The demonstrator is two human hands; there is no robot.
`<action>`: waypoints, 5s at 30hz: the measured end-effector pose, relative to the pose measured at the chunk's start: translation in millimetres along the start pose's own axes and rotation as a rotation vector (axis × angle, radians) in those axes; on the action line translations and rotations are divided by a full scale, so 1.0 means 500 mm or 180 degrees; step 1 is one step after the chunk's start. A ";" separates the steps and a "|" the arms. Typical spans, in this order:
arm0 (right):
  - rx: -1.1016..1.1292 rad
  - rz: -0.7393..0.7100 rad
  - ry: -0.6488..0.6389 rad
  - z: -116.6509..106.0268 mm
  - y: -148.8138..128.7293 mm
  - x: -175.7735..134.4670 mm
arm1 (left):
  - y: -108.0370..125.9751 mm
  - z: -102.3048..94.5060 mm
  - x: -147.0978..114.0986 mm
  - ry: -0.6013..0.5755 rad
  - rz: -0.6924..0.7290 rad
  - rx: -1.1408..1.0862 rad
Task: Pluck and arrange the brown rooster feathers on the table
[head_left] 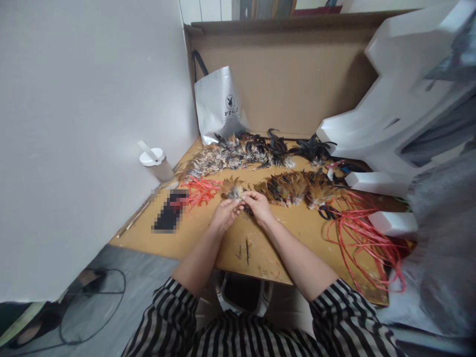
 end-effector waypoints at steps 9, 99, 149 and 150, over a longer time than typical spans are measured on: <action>-0.0327 -0.0130 -0.0220 -0.005 -0.003 0.002 | -0.001 -0.003 0.003 0.0149 0.0172 0.0469; -0.0202 0.0675 -0.0571 -0.056 -0.011 0.023 | 0.035 -0.039 -0.033 -0.0023 0.0150 0.0185; -0.0048 0.0540 -0.0292 -0.011 0.004 0.002 | 0.023 -0.031 -0.029 -0.0049 0.0175 0.0537; -0.0070 0.0461 -0.0294 -0.011 0.001 0.002 | 0.024 -0.032 -0.030 -0.0015 0.0147 0.0488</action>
Point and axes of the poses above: each hand's wrist, its own x-axis towards the middle knuckle, its own z-axis out of the palm, y = z × x, the point moved 4 cm from there along x, towards the middle knuckle, and after that the axes turned 11 degrees about -z, right-handed, at the moved point
